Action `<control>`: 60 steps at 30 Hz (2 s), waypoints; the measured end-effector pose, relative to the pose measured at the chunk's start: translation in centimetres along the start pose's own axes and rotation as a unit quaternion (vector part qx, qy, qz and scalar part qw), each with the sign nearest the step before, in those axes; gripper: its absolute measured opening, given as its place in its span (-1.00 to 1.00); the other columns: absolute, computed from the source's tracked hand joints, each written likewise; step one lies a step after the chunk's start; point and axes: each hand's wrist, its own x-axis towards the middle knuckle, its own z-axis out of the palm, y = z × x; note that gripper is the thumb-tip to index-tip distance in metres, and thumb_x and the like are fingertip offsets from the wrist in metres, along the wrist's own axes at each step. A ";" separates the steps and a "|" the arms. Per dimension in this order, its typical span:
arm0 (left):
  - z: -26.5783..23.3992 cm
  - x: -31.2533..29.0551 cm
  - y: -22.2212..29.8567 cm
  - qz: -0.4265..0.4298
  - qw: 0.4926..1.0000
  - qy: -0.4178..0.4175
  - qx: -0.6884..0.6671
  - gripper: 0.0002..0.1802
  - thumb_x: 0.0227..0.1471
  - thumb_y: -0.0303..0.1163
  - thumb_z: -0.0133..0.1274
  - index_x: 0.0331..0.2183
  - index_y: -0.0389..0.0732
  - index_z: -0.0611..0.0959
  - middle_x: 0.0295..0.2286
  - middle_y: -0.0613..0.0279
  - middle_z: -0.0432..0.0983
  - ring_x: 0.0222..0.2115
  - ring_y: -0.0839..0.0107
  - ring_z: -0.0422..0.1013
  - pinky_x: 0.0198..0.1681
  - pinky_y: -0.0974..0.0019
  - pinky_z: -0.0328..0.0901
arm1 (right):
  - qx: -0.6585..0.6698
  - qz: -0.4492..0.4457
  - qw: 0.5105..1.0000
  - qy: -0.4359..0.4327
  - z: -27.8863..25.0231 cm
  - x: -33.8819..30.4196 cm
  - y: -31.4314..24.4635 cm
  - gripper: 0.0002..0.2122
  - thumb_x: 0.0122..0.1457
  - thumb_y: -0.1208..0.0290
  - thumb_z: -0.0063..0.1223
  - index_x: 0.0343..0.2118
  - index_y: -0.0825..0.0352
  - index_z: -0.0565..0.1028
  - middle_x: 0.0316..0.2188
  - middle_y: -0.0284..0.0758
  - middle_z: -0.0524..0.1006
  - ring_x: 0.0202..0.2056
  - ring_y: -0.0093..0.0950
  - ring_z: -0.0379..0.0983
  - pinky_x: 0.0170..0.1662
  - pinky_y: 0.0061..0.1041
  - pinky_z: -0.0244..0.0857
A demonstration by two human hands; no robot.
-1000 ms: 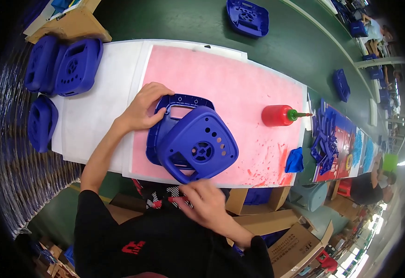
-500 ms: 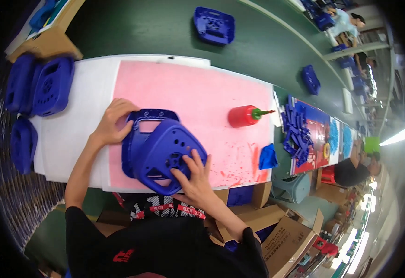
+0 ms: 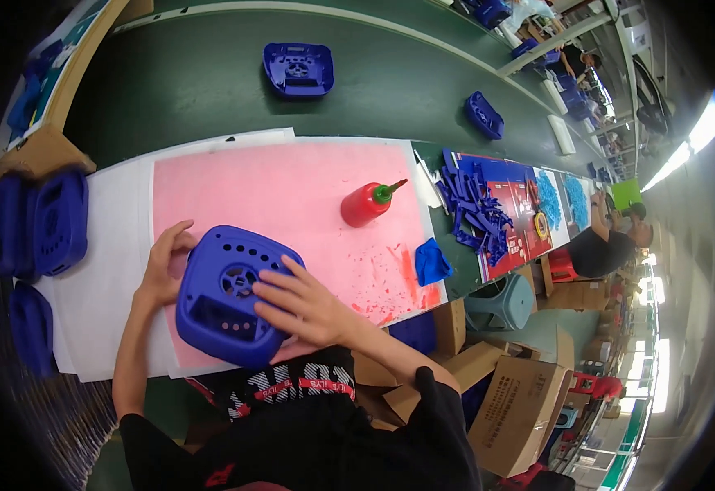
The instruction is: The person applies glue from a bottle to blue device casings, then attaches blue plastic handles to them by hand.
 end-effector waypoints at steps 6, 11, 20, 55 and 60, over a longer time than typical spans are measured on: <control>0.2 -0.5 -1.0 0.014 1.000 0.009 0.010 -0.20 -0.21 -0.59 0.11 0.14 -0.37 0.25 -0.30 0.04 0.52 -0.30 0.20 0.47 -0.15 0.27 0.40 | 0.190 0.276 0.882 0.330 2.5 4.5 7.9 -0.49 0.27 -0.04 -0.09 -0.19 0.47 0.49 -0.35 -0.27 0.51 -0.33 -0.46 0.41 -0.22 -0.49 0.29; 0.6 -0.7 -0.9 0.029 0.999 0.031 0.028 -0.17 -0.21 -0.58 0.12 0.16 -0.40 0.21 -0.46 0.11 0.50 -0.36 0.27 0.44 -0.23 0.32 0.40 | 0.337 0.444 0.721 0.411 3.9 8.6 15.2 -0.46 0.38 0.07 -0.30 -0.45 0.52 0.49 -0.61 -0.37 0.41 -0.51 -0.58 0.26 -0.43 -0.48 0.20; 1.3 0.5 2.4 0.068 0.976 -0.026 0.204 -0.41 -0.19 -0.56 0.08 -0.01 -0.36 0.45 -0.55 0.17 0.44 -0.48 0.24 0.31 -0.26 0.20 0.21 | -0.065 0.493 0.855 0.148 5.2 8.2 15.2 -0.55 0.26 0.12 -0.20 -0.29 0.50 0.57 -0.40 0.12 0.55 -0.32 0.06 0.49 -0.13 -0.08 0.32; 4.7 4.4 0.7 -0.013 0.984 0.014 0.179 -0.64 0.09 -0.49 -0.11 -0.04 -0.25 0.53 -0.28 0.00 0.54 -0.29 0.15 0.41 -0.16 0.17 0.25 | 0.690 0.244 0.436 0.524 -6.2 -4.0 10.7 -0.34 0.09 0.05 0.14 0.12 0.41 0.22 0.04 -0.09 0.37 0.08 -0.14 0.32 0.08 -0.20 0.31; 6.0 5.0 1.3 -0.003 0.979 0.013 0.203 -0.62 0.03 -0.45 -0.07 -0.06 -0.23 0.54 -0.29 -0.01 0.54 -0.31 0.09 0.40 -0.16 0.13 0.22 | 0.663 0.204 0.583 0.424 -6.2 -1.5 10.7 -0.29 0.10 -0.04 0.14 0.17 0.36 0.19 0.16 -0.08 0.29 0.17 -0.06 0.24 0.07 -0.14 0.36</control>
